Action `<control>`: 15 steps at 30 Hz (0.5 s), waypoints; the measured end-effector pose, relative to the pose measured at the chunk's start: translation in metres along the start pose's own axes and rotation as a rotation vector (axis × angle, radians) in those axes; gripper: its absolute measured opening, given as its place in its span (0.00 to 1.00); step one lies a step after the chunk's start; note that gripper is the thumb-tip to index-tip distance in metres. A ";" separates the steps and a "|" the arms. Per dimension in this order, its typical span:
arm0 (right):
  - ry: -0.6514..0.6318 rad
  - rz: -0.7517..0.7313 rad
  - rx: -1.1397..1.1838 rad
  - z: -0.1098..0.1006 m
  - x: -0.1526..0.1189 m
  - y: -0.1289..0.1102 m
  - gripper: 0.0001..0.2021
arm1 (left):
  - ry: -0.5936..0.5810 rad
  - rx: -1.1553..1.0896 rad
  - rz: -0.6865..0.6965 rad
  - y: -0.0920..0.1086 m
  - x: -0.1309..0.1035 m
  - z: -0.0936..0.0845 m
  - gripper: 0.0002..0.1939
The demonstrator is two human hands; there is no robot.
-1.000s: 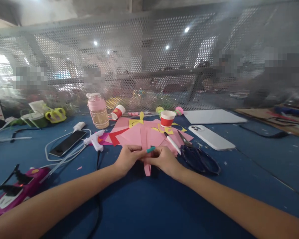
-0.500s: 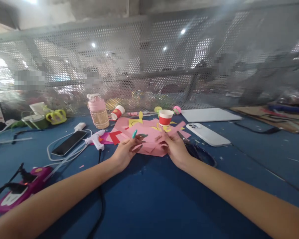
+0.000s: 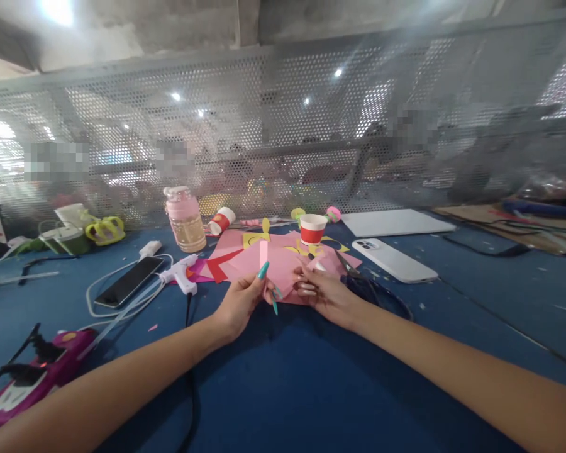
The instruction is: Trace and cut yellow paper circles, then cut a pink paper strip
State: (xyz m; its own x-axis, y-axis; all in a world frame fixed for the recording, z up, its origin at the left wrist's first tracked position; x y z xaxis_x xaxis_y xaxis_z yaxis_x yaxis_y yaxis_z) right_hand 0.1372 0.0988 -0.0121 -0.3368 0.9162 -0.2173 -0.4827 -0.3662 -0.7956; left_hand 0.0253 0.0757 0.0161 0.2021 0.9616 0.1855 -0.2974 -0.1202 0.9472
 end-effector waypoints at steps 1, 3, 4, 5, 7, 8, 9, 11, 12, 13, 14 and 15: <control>0.003 0.004 0.012 0.000 -0.001 0.000 0.13 | 0.011 -0.014 -0.010 -0.001 0.000 -0.001 0.17; 0.023 0.012 0.041 -0.002 -0.002 0.000 0.11 | 0.023 -0.057 -0.029 -0.003 0.000 -0.002 0.17; 0.033 0.019 0.056 -0.002 -0.002 0.000 0.11 | 0.026 -0.080 -0.040 -0.004 0.000 -0.002 0.16; 0.036 0.029 0.060 -0.003 -0.002 0.001 0.12 | 0.027 -0.099 -0.050 -0.005 0.000 -0.003 0.16; 0.004 0.046 0.009 0.002 -0.004 0.002 0.15 | 0.015 -0.115 -0.065 -0.008 0.000 -0.003 0.15; -0.020 0.046 -0.039 0.006 -0.005 0.003 0.17 | 0.003 -0.112 -0.068 -0.009 0.000 -0.002 0.15; -0.035 0.036 -0.097 0.009 -0.007 0.003 0.19 | -0.013 -0.103 -0.066 -0.009 0.000 -0.001 0.15; -0.023 -0.013 -0.212 0.011 -0.011 0.001 0.20 | -0.056 -0.075 -0.048 -0.008 -0.001 0.002 0.17; 0.004 -0.045 -0.251 0.010 -0.013 -0.001 0.20 | -0.084 -0.056 -0.038 -0.008 -0.001 0.004 0.18; 0.033 -0.076 -0.278 0.009 -0.015 -0.003 0.20 | -0.113 -0.032 -0.033 -0.007 -0.002 0.007 0.19; 0.054 -0.099 -0.299 0.008 -0.017 -0.004 0.20 | -0.145 -0.004 -0.036 -0.008 -0.003 0.010 0.20; 0.064 -0.117 -0.315 0.009 -0.019 -0.005 0.19 | -0.175 0.025 -0.043 -0.009 -0.004 0.013 0.21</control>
State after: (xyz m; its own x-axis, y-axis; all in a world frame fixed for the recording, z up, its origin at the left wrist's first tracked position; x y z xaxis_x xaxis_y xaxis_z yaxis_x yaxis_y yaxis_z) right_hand 0.1389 0.0823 0.0011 -0.2375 0.9610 -0.1418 -0.2383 -0.1991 -0.9506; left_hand 0.0394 0.0698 0.0104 0.3744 0.9086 0.1853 -0.2619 -0.0881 0.9611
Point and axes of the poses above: each hand's wrist, its own x-axis towards the middle knuckle, its own z-axis out of the palm, y = z × x, the point moved 10 cm from there along x, towards the middle knuckle, and after that the axes turned 11 degrees about z, right-handed, at the moved point
